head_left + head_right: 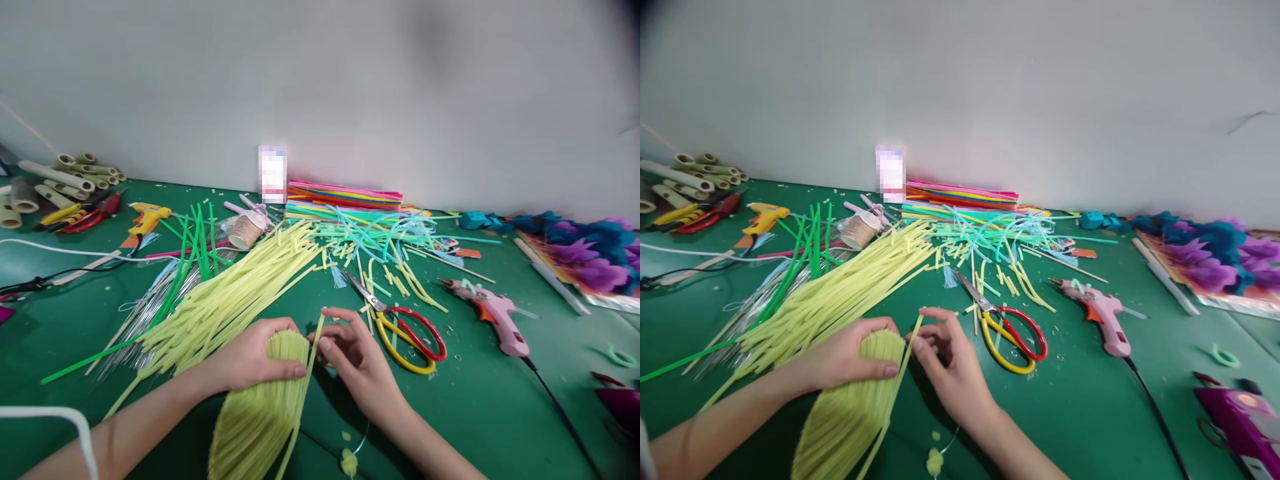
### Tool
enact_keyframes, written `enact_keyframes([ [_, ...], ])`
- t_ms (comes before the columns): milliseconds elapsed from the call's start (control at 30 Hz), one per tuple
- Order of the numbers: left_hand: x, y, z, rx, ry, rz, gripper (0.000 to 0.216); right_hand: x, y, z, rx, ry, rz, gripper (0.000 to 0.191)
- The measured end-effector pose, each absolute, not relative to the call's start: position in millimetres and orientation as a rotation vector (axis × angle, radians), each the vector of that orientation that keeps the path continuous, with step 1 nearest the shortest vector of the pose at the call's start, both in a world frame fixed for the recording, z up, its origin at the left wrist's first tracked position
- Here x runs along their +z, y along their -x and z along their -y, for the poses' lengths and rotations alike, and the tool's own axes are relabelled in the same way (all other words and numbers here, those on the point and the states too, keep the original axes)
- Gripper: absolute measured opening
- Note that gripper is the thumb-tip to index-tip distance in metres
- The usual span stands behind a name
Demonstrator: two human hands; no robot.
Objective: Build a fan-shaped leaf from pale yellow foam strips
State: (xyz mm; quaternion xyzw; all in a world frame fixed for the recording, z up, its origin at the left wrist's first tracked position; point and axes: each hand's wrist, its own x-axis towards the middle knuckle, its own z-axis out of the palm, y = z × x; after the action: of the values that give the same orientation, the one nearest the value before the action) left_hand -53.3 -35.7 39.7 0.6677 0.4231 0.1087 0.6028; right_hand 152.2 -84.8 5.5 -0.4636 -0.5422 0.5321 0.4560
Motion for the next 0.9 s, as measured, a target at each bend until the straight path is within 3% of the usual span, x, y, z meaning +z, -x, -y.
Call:
enact_keyframes([
  [100,41,53,36,0.269,-1.583,-0.987,0.041,6,-158,81,1.189,1.198,1.394,0.023],
  [300,35,55,37,0.319,-1.474,-1.006,0.04,12,-177,81,0.317,1.166,1.913,0.028],
  [367,34,56,37,0.358,-1.419,-1.018,0.038,17,-181,82,0.168,1.123,1.983,0.026],
  [600,42,56,31,0.586,-1.434,-1.14,0.037,22,-171,91,0.239,1.089,2.066,0.013],
  [900,39,58,31,0.562,-1.496,-1.21,0.047,10,-170,89,0.005,1.146,2.139,0.033],
])
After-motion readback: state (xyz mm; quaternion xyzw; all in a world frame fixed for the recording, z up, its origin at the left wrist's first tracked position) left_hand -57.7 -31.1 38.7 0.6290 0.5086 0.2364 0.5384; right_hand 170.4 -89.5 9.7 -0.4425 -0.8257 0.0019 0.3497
